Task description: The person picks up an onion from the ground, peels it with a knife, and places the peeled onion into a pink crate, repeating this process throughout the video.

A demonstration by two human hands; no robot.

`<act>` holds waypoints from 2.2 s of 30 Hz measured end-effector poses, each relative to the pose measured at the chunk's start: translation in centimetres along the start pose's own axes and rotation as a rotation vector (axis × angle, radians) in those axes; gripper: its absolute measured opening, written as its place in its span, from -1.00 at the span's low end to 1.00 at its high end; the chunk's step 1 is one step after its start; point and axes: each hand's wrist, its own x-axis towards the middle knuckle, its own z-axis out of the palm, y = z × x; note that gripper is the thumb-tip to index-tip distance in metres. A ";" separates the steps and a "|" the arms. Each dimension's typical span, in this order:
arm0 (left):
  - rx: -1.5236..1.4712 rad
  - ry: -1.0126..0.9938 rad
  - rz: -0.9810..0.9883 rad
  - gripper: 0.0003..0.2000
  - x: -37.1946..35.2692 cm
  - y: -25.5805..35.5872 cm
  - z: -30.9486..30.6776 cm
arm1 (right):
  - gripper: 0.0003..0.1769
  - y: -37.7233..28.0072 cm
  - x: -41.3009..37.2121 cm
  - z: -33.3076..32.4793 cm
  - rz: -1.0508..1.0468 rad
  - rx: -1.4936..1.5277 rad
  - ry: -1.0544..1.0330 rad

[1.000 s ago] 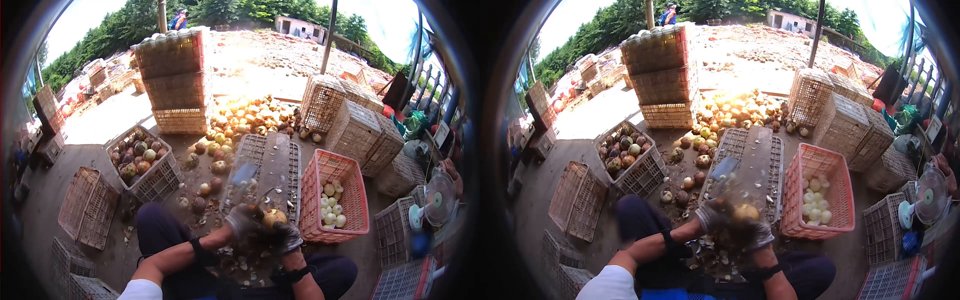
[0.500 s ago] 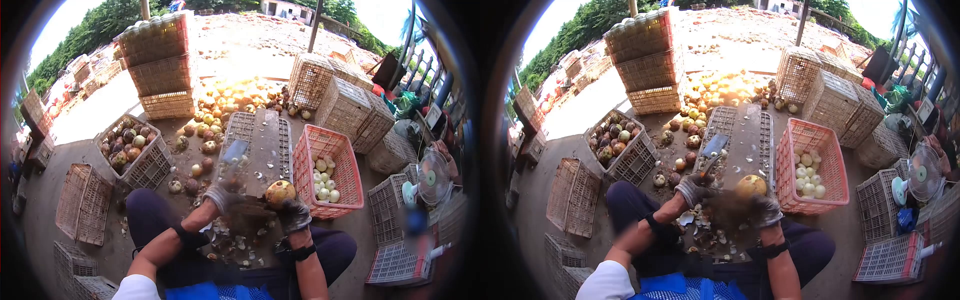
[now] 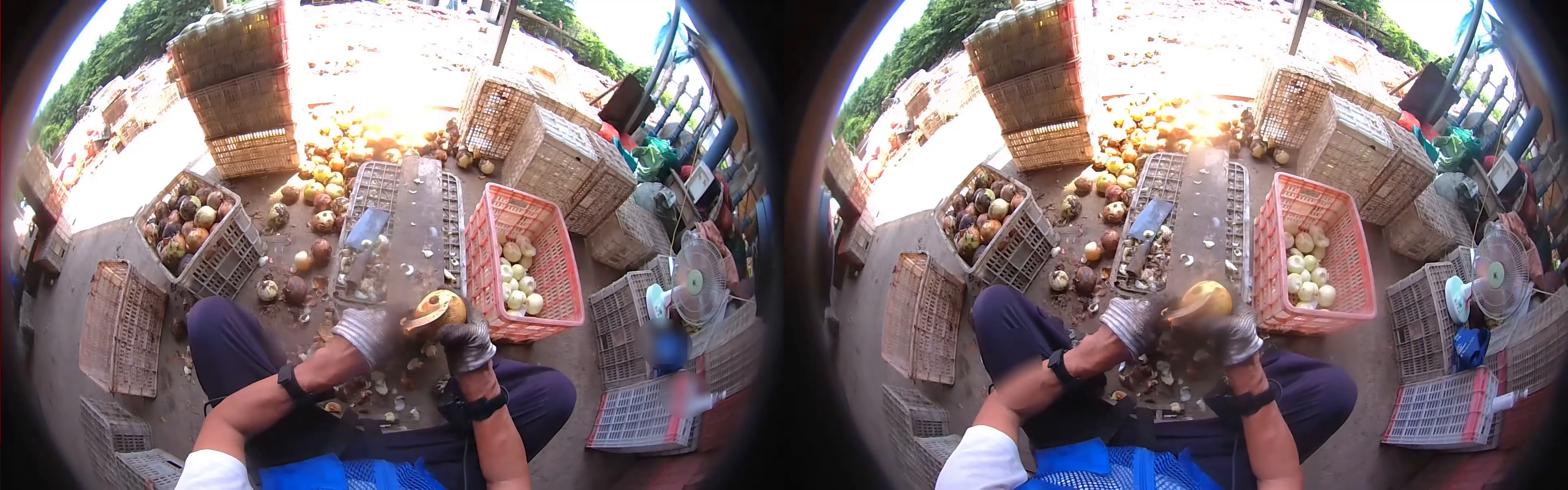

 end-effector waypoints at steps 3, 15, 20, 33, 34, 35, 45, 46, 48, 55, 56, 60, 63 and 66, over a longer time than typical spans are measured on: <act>0.129 -0.065 -0.052 -0.74 0.4 -2.2 2.4 | -0.14 -0.1 -0.1 -0.4 0.109 0.134 -0.058; -0.007 -0.120 -0.193 -0.67 -1.0 -1.5 3.1 | 0.02 1.5 1.2 -1.5 -0.340 -0.738 0.336; 0.029 -0.183 -0.303 -0.64 0.7 -1.8 4.4 | -0.03 2.0 1.7 -1.6 -0.522 -1.022 0.462; 0.215 0.050 0.278 -0.57 2.2 -6.1 3.2 | -0.06 -0.1 -0.5 -2.1 -0.161 -0.456 0.137; 0.234 0.053 0.331 -0.56 2.3 -6.0 2.5 | -0.06 0.1 -0.9 -2.6 -0.101 -0.307 0.093; 0.254 0.057 0.385 -0.55 2.2 -5.5 1.5 | -0.07 -0.3 -1.4 -2.8 -0.108 -0.303 -0.082; -0.506 -0.447 0.034 -0.67 1.6 -3.9 3.5 | -0.56 0.2 -2.7 -3.7 -0.072 -0.248 -0.089; -0.530 -0.446 0.093 -0.66 1.3 -4.0 3.4 | -0.60 0.6 -2.5 -4.2 -0.164 -0.444 -0.084; -0.572 -0.438 0.215 -0.64 1.0 -3.6 2.3 | -0.67 0.8 -2.3 -5.0 -0.485 -1.136 -0.080; -0.594 -0.548 0.031 -0.68 0.0 -2.6 -0.2 | -0.68 0.0 -2.1 -4.8 -0.769 -1.663 -0.190; -0.516 -0.531 -0.021 -0.69 -0.2 -1.2 -1.6 | -0.65 1.0 -1.8 -5.7 -0.551 -1.351 -0.163; -0.288 -0.345 0.051 -0.67 -0.2 -1.3 -2.5 | -0.52 2.3 -0.8 -6.8 0.167 0.010 -0.167; -0.321 -0.082 0.036 -0.59 -0.7 -1.4 -2.9 | -0.35 2.1 -0.4 -6.5 0.351 0.299 -0.149; -0.281 0.059 0.173 -0.68 -0.1 -2.2 -1.7 | -0.26 2.0 -0.1 -5.7 0.389 0.249 -0.180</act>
